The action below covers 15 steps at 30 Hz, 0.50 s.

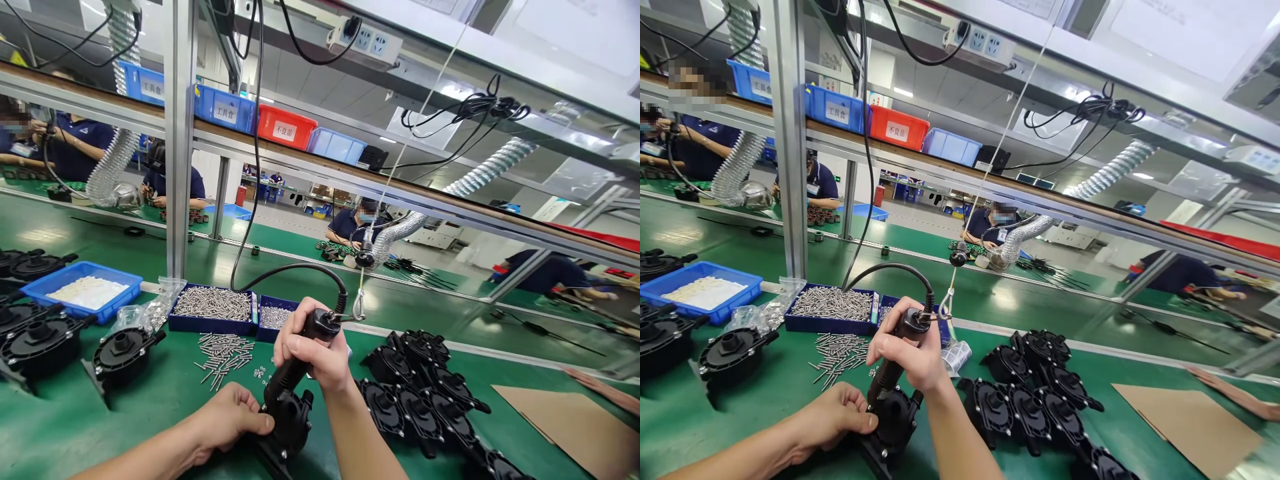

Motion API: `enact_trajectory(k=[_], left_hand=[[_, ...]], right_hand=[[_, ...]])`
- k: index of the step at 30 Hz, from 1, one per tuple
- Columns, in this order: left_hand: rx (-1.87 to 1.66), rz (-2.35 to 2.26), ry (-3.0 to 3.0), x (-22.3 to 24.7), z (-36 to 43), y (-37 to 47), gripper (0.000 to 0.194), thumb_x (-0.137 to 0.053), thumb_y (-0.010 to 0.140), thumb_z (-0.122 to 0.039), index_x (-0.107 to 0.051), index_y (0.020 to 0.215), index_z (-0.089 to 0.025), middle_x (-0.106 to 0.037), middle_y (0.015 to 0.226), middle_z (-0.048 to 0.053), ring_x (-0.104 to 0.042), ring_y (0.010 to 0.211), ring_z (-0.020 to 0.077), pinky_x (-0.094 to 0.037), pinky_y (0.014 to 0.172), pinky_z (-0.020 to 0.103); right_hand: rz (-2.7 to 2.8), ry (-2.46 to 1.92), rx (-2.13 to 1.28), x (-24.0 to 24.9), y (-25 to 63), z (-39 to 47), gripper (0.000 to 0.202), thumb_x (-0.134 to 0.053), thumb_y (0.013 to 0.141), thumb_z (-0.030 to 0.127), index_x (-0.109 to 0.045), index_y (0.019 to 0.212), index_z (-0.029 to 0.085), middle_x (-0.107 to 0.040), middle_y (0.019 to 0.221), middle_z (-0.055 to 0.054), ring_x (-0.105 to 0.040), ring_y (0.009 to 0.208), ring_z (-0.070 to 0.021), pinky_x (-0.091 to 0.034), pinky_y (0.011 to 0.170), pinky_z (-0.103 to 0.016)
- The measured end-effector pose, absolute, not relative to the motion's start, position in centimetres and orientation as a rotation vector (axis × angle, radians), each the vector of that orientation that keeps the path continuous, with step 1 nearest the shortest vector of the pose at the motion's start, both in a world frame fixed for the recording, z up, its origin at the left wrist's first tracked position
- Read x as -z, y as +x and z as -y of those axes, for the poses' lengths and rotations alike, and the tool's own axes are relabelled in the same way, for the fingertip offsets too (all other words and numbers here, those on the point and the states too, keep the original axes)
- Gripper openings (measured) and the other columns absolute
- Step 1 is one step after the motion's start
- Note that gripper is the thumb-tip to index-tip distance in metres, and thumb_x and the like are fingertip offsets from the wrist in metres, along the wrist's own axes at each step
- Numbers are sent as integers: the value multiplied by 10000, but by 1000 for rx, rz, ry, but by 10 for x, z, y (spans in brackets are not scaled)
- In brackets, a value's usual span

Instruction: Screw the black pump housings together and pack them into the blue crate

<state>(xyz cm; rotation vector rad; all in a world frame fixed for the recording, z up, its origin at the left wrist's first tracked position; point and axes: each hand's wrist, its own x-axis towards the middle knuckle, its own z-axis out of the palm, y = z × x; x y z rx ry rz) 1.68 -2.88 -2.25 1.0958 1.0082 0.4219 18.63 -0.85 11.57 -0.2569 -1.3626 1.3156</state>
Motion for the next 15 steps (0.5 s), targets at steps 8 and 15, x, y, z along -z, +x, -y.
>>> enact_trajectory(k=[8,15], left_hand=[[-520,-982,1173,29,29,19,685,-978,471,-729,-583,655,-200,-467,551,-82,-297,575,95,-160,583,283],[-511,-969,1287,27,29,17,690,-940,536,-764,-576,697,-201,-438,560,-95,-292,573,92,-161,588,282]], right_hand=[[1405,-314,-1298,-114,181,14,295,-886,854,236,-596,892,203,-679,628,32,-682,481,-159,-530,498,-244],[1432,-384,-1418,-109,178,18,360,-927,775,273,-582,863,212,-678,630,32,-640,458,-149,-489,469,-236]])
